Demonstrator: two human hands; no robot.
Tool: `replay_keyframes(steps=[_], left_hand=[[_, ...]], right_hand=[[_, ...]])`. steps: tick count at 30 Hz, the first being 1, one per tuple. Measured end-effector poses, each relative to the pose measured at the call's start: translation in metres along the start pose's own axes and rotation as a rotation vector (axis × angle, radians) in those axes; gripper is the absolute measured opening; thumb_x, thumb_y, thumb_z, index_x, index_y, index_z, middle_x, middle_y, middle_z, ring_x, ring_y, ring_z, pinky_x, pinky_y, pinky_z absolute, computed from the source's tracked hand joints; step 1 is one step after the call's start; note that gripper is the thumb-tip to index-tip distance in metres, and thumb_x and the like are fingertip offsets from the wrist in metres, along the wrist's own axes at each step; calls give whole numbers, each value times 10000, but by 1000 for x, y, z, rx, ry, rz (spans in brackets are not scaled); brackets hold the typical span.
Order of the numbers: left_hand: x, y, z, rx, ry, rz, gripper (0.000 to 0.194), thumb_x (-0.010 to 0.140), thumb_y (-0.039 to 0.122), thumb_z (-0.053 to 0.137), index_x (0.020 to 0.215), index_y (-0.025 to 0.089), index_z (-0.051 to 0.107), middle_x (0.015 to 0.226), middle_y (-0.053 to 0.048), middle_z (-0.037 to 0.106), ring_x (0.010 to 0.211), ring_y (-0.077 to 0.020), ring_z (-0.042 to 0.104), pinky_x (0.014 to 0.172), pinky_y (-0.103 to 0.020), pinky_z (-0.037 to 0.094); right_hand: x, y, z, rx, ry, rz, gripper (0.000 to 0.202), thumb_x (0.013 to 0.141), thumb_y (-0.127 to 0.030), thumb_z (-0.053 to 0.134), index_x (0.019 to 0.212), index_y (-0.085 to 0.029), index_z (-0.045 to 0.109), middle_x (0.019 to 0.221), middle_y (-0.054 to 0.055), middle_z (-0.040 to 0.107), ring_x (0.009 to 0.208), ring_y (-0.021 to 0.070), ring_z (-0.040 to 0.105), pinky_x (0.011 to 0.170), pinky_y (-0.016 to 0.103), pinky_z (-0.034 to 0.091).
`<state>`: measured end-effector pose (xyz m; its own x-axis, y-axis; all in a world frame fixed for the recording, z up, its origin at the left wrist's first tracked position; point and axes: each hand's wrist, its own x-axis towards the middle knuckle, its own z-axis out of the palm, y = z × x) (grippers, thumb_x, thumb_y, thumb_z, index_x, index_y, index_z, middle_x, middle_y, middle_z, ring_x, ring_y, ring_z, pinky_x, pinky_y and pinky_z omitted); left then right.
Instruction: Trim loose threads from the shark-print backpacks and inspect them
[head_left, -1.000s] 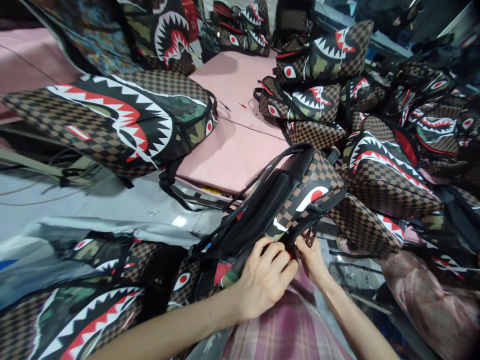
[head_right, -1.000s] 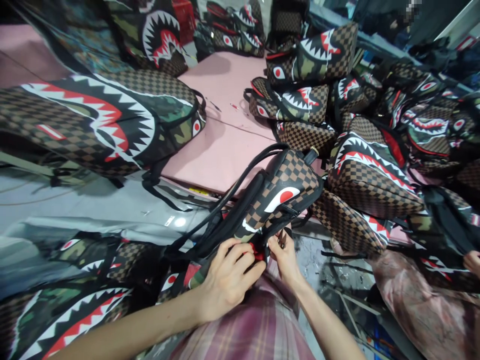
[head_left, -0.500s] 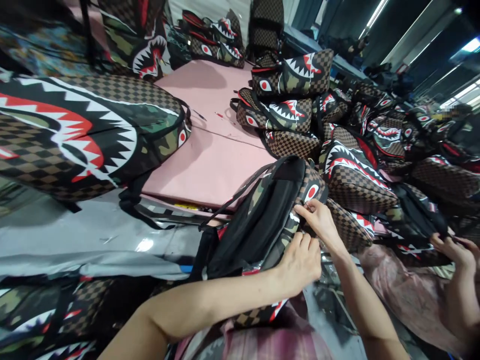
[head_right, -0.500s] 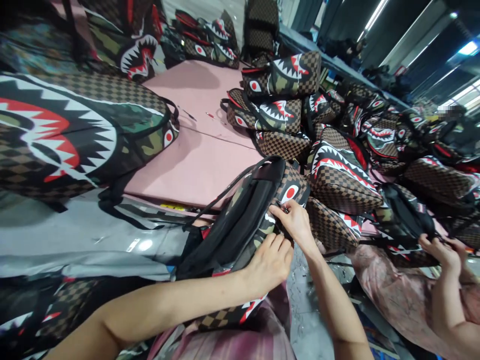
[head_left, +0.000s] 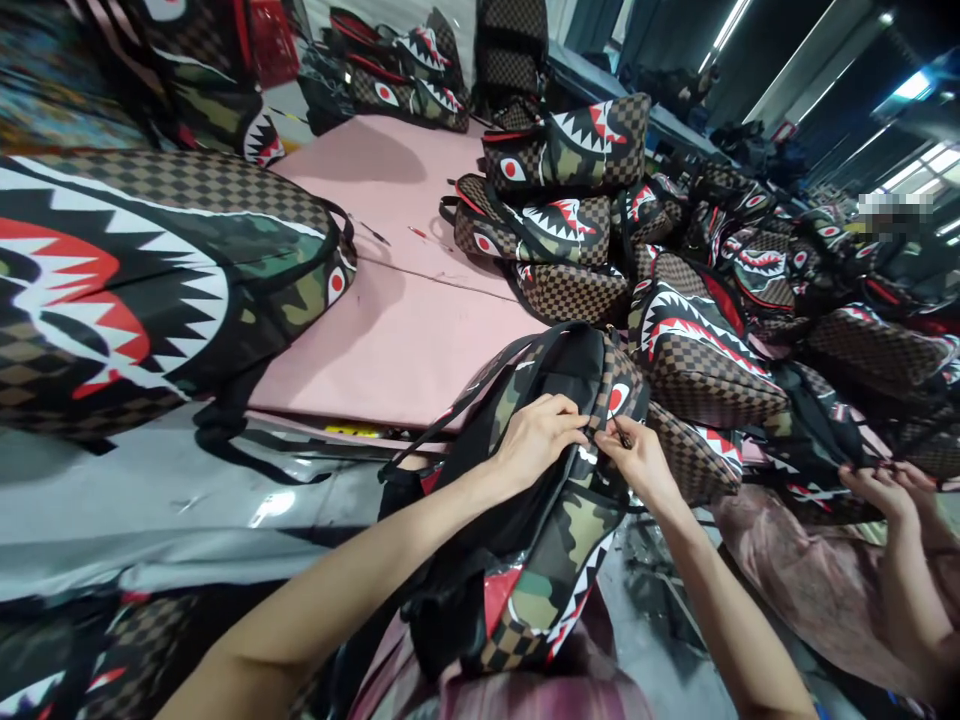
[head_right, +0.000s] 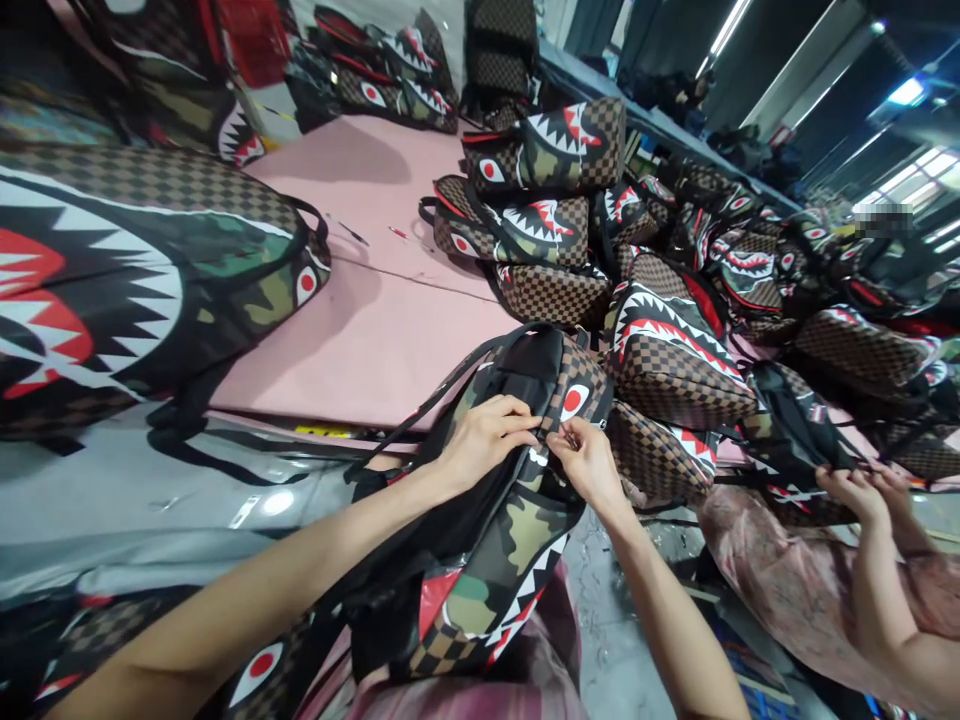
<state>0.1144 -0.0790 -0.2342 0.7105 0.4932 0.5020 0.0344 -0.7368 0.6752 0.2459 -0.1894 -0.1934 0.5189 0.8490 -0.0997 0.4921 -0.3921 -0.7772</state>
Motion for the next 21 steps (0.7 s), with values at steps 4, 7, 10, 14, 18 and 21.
replay_keyframes(steps=[4, 7, 10, 14, 18, 21], left_hand=[[1, 7, 3, 196, -29, 84, 167, 877, 174, 500, 786, 144, 636, 788, -39, 609, 757, -158, 555, 623, -257, 465], [15, -5, -12, 416, 23, 129, 194, 852, 97, 433, 746, 134, 592, 759, -69, 587, 747, -193, 540, 566, -273, 427], [31, -25, -34, 410, 343, -139, 212, 870, 115, 408, 777, 127, 599, 791, -81, 605, 753, -193, 553, 634, -294, 445], [24, -24, -34, 97, 186, -69, 182, 899, 197, 467, 897, 169, 647, 900, -33, 657, 837, -148, 596, 765, -272, 481], [4, -6, -9, 82, 9, 138, 164, 875, 178, 525, 990, 160, 641, 956, -43, 647, 880, -143, 587, 749, -250, 501], [4, 0, -6, 212, -22, 218, 140, 884, 152, 498, 913, 144, 635, 873, -36, 637, 820, -143, 577, 679, -245, 500]], right_hand=[[-2, 5, 2, 11, 21, -7, 235, 746, -355, 554, 625, -197, 430, 545, -60, 364, 541, 106, 317, 512, 241, 241], [-3, 6, 3, -21, 32, -17, 236, 764, -356, 540, 632, -198, 425, 552, -59, 376, 546, 105, 332, 521, 239, 250], [-4, 5, 4, -62, 50, -30, 247, 783, -367, 522, 633, -199, 420, 550, -59, 381, 548, 105, 347, 531, 237, 263], [-4, 5, 4, -63, 44, -41, 250, 789, -372, 517, 635, -198, 424, 544, -60, 379, 538, 104, 346, 524, 234, 265], [-3, 7, 4, -60, 42, -40, 243, 785, -371, 525, 639, -196, 441, 544, -57, 410, 532, 103, 359, 520, 232, 267], [-3, 7, 5, -50, 51, -39, 242, 786, -373, 525, 641, -196, 446, 536, -55, 421, 524, 104, 366, 507, 232, 259]])
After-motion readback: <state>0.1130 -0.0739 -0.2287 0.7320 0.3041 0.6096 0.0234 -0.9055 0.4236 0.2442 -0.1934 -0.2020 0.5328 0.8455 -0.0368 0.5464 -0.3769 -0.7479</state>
